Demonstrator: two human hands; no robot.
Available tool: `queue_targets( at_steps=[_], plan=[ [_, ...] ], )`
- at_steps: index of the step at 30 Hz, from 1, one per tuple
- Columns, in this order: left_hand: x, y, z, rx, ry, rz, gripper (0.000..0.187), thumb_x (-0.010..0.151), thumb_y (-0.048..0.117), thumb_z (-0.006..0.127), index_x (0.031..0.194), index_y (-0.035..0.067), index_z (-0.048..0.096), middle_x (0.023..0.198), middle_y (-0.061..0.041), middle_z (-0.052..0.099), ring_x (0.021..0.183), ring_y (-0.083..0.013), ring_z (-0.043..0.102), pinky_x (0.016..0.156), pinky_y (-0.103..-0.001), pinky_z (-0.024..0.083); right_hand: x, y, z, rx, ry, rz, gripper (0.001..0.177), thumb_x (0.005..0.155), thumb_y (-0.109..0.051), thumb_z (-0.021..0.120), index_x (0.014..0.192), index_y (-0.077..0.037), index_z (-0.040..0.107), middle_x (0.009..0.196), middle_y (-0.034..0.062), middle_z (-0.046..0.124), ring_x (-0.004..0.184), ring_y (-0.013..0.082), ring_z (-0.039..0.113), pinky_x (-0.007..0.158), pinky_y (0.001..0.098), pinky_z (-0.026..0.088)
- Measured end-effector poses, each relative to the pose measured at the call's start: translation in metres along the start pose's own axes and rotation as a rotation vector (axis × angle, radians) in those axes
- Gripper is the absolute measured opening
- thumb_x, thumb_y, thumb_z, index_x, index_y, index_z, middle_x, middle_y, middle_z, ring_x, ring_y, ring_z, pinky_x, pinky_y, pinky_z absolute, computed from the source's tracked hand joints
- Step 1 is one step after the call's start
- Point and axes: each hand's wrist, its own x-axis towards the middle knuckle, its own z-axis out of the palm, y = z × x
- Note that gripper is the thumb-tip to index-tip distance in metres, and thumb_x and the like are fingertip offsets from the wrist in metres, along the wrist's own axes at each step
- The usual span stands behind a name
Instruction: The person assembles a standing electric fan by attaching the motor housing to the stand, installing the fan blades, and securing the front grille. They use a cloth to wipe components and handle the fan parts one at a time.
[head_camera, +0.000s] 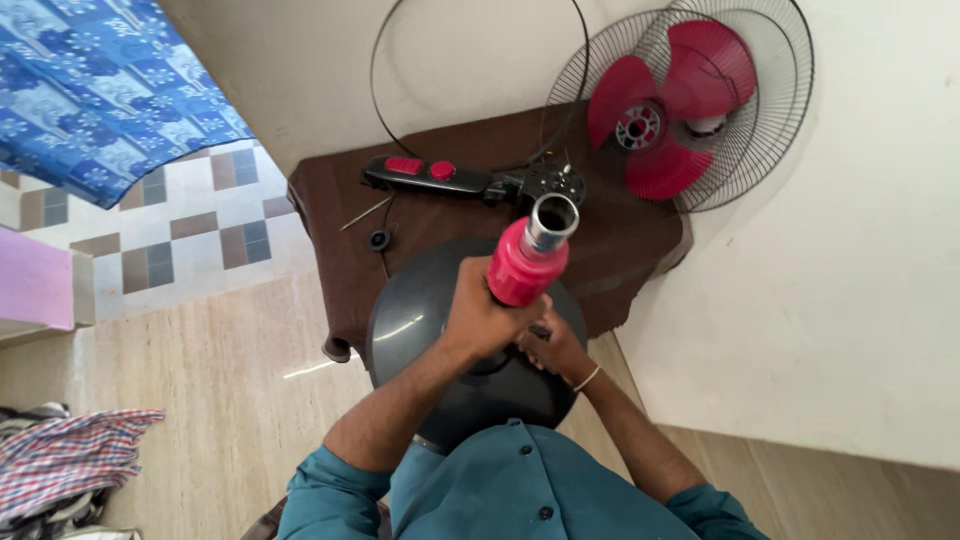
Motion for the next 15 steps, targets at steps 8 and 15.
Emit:
queue_targets(
  at_steps=[8, 15],
  plan=[
    [0.01, 0.015, 0.028, -0.042, -0.363, 0.185, 0.023, 0.077, 0.007, 0.081, 0.097, 0.0, 0.071, 0.079, -0.013, 0.072, 0.073, -0.0086, 0.069, 0.07, -0.028, 0.057, -0.054, -0.001, -0.037, -0.134, 0.319, -0.367, 0.041, 0.096, -0.025, 0.074, 0.129, -0.005, 0.058, 0.112, 0.0069, 0.064, 0.098, 0.0142, 0.06, 0.082, 0.0317, 0.05],
    [0.003, -0.009, 0.085, -0.087, -0.551, 0.187, 0.035, 0.071, 0.008, 0.083, 0.104, 0.003, 0.075, 0.085, -0.017, 0.074, 0.079, -0.0214, 0.077, 0.071, -0.031, 0.059, -0.189, -0.063, -0.045, 0.13, 0.748, -0.357, 0.049, 0.093, -0.039, 0.076, 0.123, -0.003, 0.064, 0.1, 0.0077, 0.068, 0.08, 0.0132, 0.063, 0.066, 0.0284, 0.051]
  ],
)
